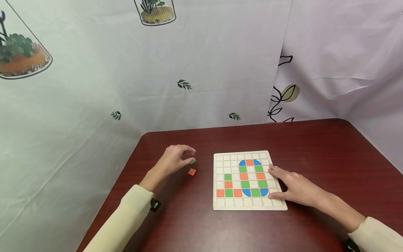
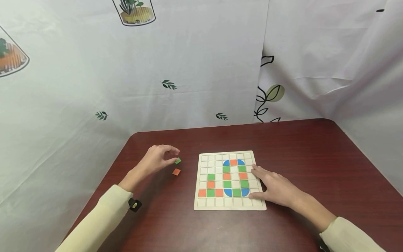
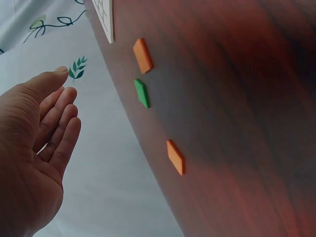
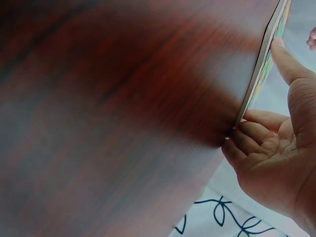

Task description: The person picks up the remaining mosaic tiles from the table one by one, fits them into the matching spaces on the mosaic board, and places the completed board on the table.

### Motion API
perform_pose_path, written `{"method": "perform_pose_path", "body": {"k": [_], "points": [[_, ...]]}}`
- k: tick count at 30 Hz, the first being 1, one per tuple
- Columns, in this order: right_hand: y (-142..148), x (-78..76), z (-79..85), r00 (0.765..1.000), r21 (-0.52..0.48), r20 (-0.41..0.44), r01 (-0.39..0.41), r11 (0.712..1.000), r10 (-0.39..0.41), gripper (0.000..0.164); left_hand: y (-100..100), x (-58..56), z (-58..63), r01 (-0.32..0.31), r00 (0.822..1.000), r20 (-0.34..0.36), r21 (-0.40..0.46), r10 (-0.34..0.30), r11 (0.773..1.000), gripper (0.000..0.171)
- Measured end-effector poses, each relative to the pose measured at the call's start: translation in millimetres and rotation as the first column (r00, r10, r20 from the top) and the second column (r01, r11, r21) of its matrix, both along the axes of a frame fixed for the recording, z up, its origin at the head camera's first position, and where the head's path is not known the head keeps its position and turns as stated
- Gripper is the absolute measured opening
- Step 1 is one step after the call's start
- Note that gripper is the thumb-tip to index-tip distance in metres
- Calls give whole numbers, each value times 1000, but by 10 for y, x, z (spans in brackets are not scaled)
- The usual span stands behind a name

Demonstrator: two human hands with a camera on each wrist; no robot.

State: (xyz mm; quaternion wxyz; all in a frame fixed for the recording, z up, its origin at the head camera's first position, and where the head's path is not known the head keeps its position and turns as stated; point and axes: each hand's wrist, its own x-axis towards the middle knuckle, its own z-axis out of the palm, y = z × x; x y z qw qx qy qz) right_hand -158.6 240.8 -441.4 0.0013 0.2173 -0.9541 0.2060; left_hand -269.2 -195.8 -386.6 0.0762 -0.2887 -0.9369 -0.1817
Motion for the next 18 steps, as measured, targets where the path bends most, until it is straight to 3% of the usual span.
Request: {"method": "perform_pose_path", "body": {"k": [9,18], "points": [[-1,1,5,1000,2,2,-3,1000,3,100,-82,45,-132,-19,999,50,6,18,1000,26],[-1,1,6,1000,-1,-4,-8,1000,8,99,-133,72,-270,-2,999,42,-2,2,1000,25]]}}
